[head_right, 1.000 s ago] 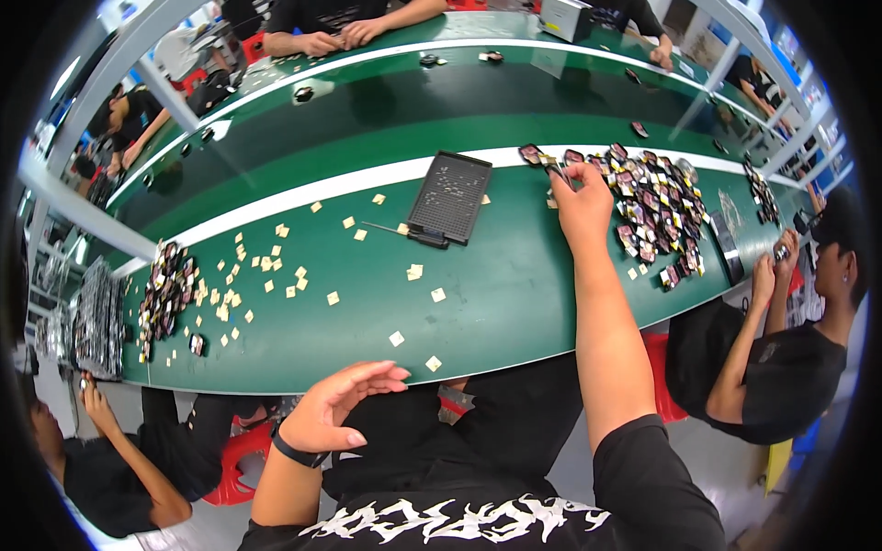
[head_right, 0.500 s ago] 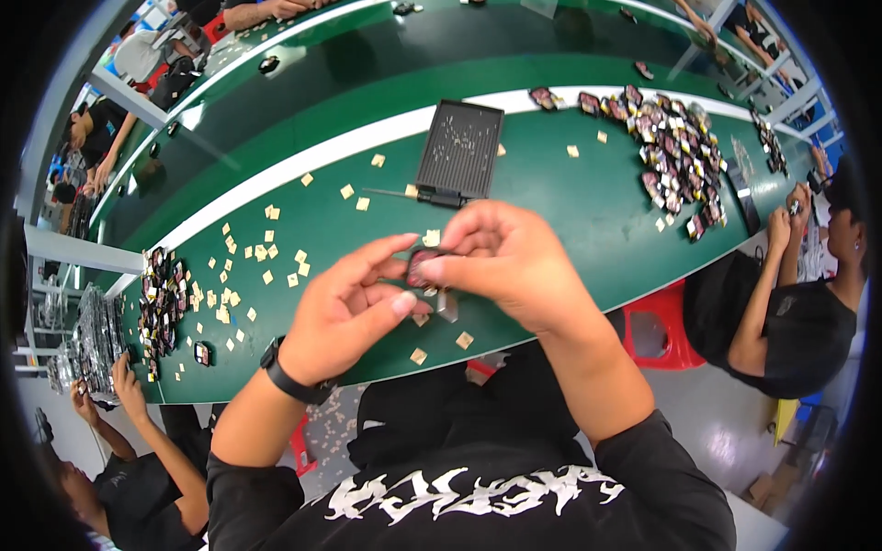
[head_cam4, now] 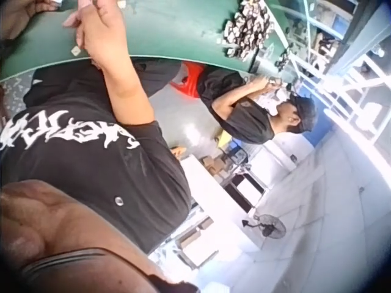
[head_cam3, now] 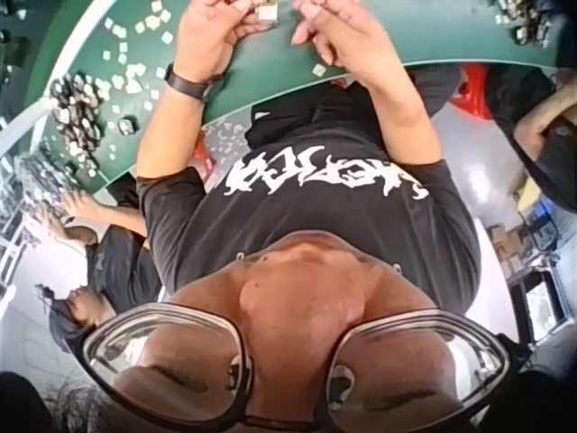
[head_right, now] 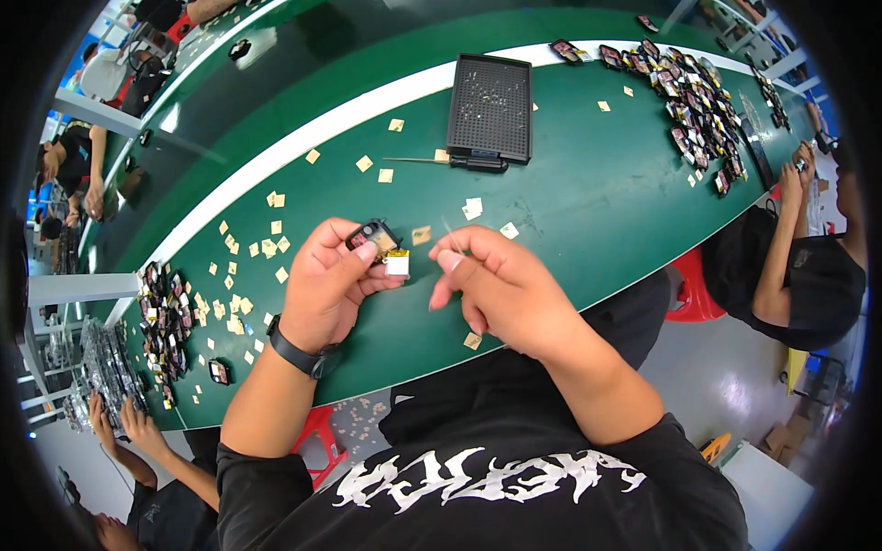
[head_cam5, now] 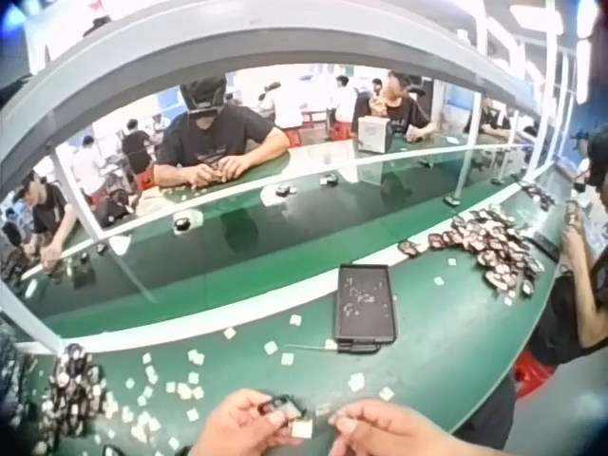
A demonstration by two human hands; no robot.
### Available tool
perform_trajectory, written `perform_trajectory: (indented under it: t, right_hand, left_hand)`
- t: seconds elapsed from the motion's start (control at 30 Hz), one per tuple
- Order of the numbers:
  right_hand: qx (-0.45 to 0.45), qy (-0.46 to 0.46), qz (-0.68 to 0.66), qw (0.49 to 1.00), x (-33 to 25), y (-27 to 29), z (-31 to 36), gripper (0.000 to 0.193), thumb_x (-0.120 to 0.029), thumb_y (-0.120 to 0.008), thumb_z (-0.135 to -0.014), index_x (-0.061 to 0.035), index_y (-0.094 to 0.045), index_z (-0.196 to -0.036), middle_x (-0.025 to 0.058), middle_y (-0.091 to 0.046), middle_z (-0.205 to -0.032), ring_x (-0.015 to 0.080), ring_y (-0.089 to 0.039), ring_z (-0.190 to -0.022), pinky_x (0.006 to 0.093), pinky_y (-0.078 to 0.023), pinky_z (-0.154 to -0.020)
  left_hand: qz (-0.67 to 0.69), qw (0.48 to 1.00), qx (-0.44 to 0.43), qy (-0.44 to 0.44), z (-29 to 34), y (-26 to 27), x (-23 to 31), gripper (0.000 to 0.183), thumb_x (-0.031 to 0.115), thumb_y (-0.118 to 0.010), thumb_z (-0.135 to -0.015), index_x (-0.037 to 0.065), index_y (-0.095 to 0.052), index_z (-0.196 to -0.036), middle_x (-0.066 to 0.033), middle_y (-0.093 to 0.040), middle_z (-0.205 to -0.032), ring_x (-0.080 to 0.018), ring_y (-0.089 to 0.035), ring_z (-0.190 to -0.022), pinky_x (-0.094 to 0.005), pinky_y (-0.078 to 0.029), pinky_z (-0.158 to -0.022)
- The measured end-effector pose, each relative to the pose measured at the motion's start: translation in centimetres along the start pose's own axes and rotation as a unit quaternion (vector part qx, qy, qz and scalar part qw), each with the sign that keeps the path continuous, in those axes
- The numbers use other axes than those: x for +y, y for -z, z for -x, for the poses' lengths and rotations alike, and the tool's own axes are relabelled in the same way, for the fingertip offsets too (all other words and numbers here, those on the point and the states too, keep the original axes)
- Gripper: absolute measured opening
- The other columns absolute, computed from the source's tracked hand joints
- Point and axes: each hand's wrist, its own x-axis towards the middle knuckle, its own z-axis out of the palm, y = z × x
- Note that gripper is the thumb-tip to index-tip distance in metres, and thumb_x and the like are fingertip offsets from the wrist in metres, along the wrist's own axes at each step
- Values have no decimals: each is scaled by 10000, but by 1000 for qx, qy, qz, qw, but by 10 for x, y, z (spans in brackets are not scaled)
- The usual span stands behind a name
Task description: Assembling the internal components and circuitry of small electronic wearable devices on a manufacturing line.
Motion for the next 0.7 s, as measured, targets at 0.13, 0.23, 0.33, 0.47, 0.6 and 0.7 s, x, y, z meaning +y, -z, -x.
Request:
perform_trajectory:
  t: [0.13, 0.23, 0.33, 0.47, 0.6, 0.7]
  right_hand:
    - [27, -8, 19, 999, -2, -18, 0, 152, -172, -555, -1058, -27, -539, -1102, 116, -707, -830, 52, -485, -486, 216, -372, -443]
    - [33, -25, 18, 999, -12, -33, -1, 144, -175, -566, -1055, -47, -502, -1044, 139, -706, -798, 59, -471, -448, 216, -349, -415]
    - [14, -51, 30, 998, -13, -43, -9, 150, -186, -562, -1059, -50, -503, -1038, 150, -707, -787, 65, -460, -422, 218, -335, -402]
    - [40, -57, 44, 997, -8, -44, -18, 148, -189, -555, -1064, -54, -504, -1031, 143, -703, -776, 68, -463, -422, 221, -336, -401]
    - [50, -56, 53, 996, -7, -43, -22, 147, -189, -567, -1060, -63, -503, -1020, 103, -670, -719, 57, -436, -429, 223, -312, -398]
    - [55, -37, 42, 997, -3, -40, -24, 149, -185, -580, -1056, -69, -501, -1009, 61, -629, -669, 41, -408, -440, 222, -286, -399]
  left_hand:
    - [-10, 999, 33, -24, 4, -1, -5, 179, 61, -582, -1031, 6, -516, -1189, -141, -688, -1126, -210, -723, -995, -382, -626, -891]
    - [-20, 997, 39, -59, 6, -5, -8, 134, 9, -555, -1033, -7, -495, -1151, -135, -662, -1130, -198, -705, -1009, -365, -606, -921]
    - [-25, 994, 39, -95, 9, -10, -10, 244, 5, -550, -1034, -22, -493, -1270, -138, -665, -1172, -185, -690, -1045, -334, -584, -932]
    - [-117, 989, 3, -95, 12, -6, -12, 326, -11, -532, -1038, -37, -473, -1357, -160, -639, -1246, -211, -651, -1149, -382, -554, -1024]
    - [-139, 985, 6, -98, 10, -5, -14, 286, -17, -532, -1037, -53, -498, -1318, -155, -629, -1260, -198, -647, -1146, -374, -554, -1019]
    - [-131, 986, 14, -103, 9, -9, -14, 255, -7, -525, -1043, -48, -507, -1294, -145, -649, -1221, -187, -664, -1103, -363, -565, -987]
